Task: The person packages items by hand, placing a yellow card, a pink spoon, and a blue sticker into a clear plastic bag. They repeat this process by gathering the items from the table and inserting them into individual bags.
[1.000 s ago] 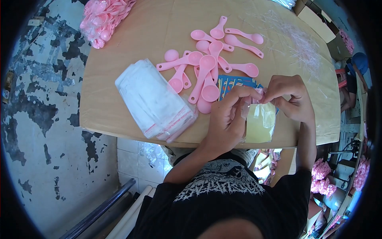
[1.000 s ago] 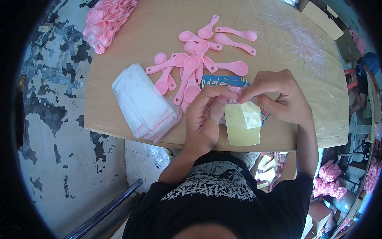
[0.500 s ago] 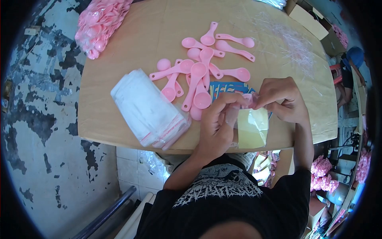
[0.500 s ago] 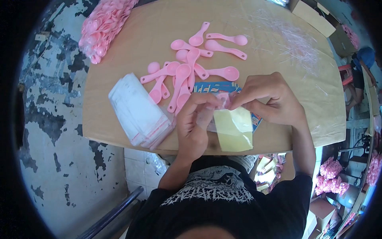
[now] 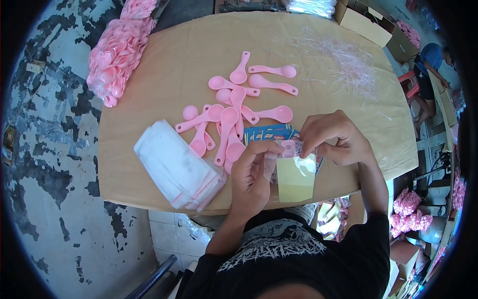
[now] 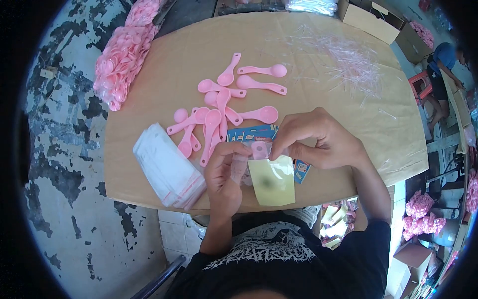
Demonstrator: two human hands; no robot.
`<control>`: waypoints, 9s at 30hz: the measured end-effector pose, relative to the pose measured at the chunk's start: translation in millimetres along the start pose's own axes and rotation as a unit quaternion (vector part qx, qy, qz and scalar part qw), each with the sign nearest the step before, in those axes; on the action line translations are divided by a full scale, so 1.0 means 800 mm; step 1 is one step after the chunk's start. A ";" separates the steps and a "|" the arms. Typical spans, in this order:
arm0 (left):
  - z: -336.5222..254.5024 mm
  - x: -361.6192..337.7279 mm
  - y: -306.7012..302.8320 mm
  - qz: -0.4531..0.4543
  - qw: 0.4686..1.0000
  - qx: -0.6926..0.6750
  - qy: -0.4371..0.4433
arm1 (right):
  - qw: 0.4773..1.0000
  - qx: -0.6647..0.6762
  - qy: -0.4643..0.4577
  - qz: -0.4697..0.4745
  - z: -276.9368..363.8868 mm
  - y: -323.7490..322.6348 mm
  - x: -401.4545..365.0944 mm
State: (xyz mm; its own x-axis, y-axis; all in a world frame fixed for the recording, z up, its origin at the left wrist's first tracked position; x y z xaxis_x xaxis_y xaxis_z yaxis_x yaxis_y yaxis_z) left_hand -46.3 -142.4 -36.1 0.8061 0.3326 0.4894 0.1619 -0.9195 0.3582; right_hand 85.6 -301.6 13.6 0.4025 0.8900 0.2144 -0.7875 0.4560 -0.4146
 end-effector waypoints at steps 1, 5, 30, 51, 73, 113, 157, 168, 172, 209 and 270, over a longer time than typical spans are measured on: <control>0.000 0.003 -0.001 -0.003 1.000 0.004 0.000 | 1.000 0.012 -0.006 0.008 0.000 -0.001 0.000; -0.008 0.007 -0.014 0.046 0.997 0.032 -0.048 | 0.999 0.005 -0.018 0.045 0.000 -0.005 -0.001; -0.008 0.020 -0.007 0.041 0.992 0.075 -0.096 | 0.997 -0.059 0.012 0.042 -0.007 0.003 0.005; -0.009 0.021 -0.012 0.051 0.989 0.102 -0.091 | 0.997 -0.072 -0.032 0.016 -0.014 0.007 0.008; -0.015 0.012 -0.006 -0.006 1.000 0.014 -0.026 | 0.985 -0.035 0.146 -0.085 0.003 0.011 -0.003; 0.003 -0.073 -0.221 0.457 0.819 -0.157 -0.309 | 0.450 0.263 0.570 -0.635 -0.254 0.302 -0.516; -0.159 0.101 -0.181 0.451 0.773 0.445 -0.017 | 0.742 -0.194 0.077 -0.637 -0.016 -0.019 -0.187; -0.057 0.172 -0.148 0.344 0.839 0.406 -0.114 | 0.961 -0.260 0.004 -0.098 0.040 0.048 0.055; -0.070 0.179 -0.185 0.366 0.820 0.410 -0.160 | 0.956 -0.287 -0.031 -0.046 0.033 0.103 0.087; -0.079 0.168 -0.121 0.142 0.979 -0.041 -0.141 | 0.961 -0.172 0.204 -0.072 0.082 0.037 0.097; -0.058 0.160 -0.128 0.024 0.991 -0.130 -0.015 | 0.978 0.046 0.190 -0.068 0.008 0.059 0.186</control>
State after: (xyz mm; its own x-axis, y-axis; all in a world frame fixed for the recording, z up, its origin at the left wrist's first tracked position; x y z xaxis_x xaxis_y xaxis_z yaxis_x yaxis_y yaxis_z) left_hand 13.7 3.7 26.8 0.8264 0.2805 0.4883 -0.0258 -0.8474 0.5303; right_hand 105.4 -147.6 31.3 0.6377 0.7651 -0.0894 -0.7458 0.5843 -0.3198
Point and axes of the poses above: each hand's wrist, its own x-axis towards the middle knuckle, its own y-axis out of the palm, z = x × y, the point moved 1 cm from there along x, towards the middle knuckle, and after that the axes turned 13 degrees about y, right-handed, at the moved point
